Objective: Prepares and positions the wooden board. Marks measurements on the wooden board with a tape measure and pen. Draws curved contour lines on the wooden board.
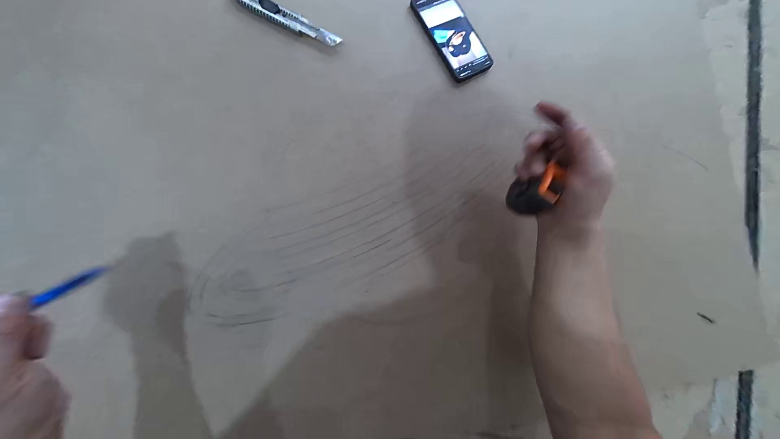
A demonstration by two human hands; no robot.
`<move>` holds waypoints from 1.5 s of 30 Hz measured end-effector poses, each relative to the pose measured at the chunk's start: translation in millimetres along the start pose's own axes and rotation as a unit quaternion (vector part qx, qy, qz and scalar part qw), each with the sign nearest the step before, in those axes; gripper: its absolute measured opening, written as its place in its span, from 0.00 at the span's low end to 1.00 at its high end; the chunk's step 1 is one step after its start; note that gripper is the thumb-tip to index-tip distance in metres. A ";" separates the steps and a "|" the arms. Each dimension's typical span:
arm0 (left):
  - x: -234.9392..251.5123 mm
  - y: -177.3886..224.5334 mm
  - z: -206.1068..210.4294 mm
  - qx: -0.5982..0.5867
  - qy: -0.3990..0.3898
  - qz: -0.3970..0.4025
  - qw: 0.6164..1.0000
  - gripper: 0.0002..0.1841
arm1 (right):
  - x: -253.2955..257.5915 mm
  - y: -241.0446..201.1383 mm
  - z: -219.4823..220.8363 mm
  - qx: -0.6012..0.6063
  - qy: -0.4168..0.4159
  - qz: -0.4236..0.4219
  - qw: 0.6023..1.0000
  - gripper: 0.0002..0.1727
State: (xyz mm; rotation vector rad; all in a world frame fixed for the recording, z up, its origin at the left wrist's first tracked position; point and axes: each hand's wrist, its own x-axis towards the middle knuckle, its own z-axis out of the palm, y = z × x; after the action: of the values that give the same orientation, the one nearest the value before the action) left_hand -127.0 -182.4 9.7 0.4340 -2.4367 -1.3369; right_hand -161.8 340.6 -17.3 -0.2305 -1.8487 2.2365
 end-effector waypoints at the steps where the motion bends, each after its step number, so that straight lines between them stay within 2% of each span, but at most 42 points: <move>1: -3.7 -8.6 8.6 -0.077 -0.058 0.020 0.995 0.06 | 20.5 13.6 -3.8 0.058 0.043 -0.029 0.997 0.29; 3: -14.9 -6.3 41.3 -0.197 -0.185 0.018 0.963 0.07 | 43.4 36.4 -13.4 0.163 0.087 -0.047 0.982 0.32; 5: -20.9 14.5 87.3 -0.281 -0.319 0.017 0.905 0.17 | 48.6 52.9 -24.0 0.200 0.073 -0.047 0.976 0.32; 7: -25.1 32.9 135.2 -0.336 -0.422 0.023 0.842 0.21 | 48.5 53.7 -28.3 0.199 0.070 -0.043 0.977 0.32; 8: -26.1 38.2 156.8 -0.342 -0.444 0.027 0.827 0.20 | 50.5 53.7 -28.3 0.186 0.075 -0.041 0.979 0.32; 11: -31.9 43.7 201.5 -0.312 -0.442 0.039 0.841 0.09 | 62.0 55.4 -29.5 0.132 0.086 -0.045 0.986 0.30; 13: -30.9 44.3 216.9 -0.295 -0.463 0.056 0.834 0.08 | 69.1 57.7 -31.7 0.137 0.095 -0.044 0.985 0.29; 17: -23.0 42.1 220.6 -0.276 -0.537 0.098 0.791 0.14 | 72.7 61.3 -30.7 0.166 0.107 -0.045 0.979 0.29; 19: -23.4 42.0 220.5 -0.256 -0.541 0.119 0.793 0.11 | 71.6 61.3 -28.2 0.169 0.109 -0.043 0.979 0.29; 23: -36.9 46.4 221.5 -0.190 -0.518 0.135 0.823 0.06 | 70.7 62.7 -28.1 0.150 0.094 -0.047 0.983 0.29; 27: -42.1 45.2 223.9 -0.177 -0.503 0.159 0.831 0.03 | 70.3 60.0 -24.1 0.154 0.118 -0.033 0.980 0.29; 45: -46.9 43.4 225.0 -0.164 -0.471 0.179 0.848 0.03 | 70.2 63.1 -23.0 0.141 0.121 -0.051 0.981 0.28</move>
State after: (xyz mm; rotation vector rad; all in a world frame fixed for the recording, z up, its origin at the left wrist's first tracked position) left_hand -184.4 28.3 -73.8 -0.9485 -2.6280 -2.0291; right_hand -228.0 370.5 -81.8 -0.3320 -1.3725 2.2520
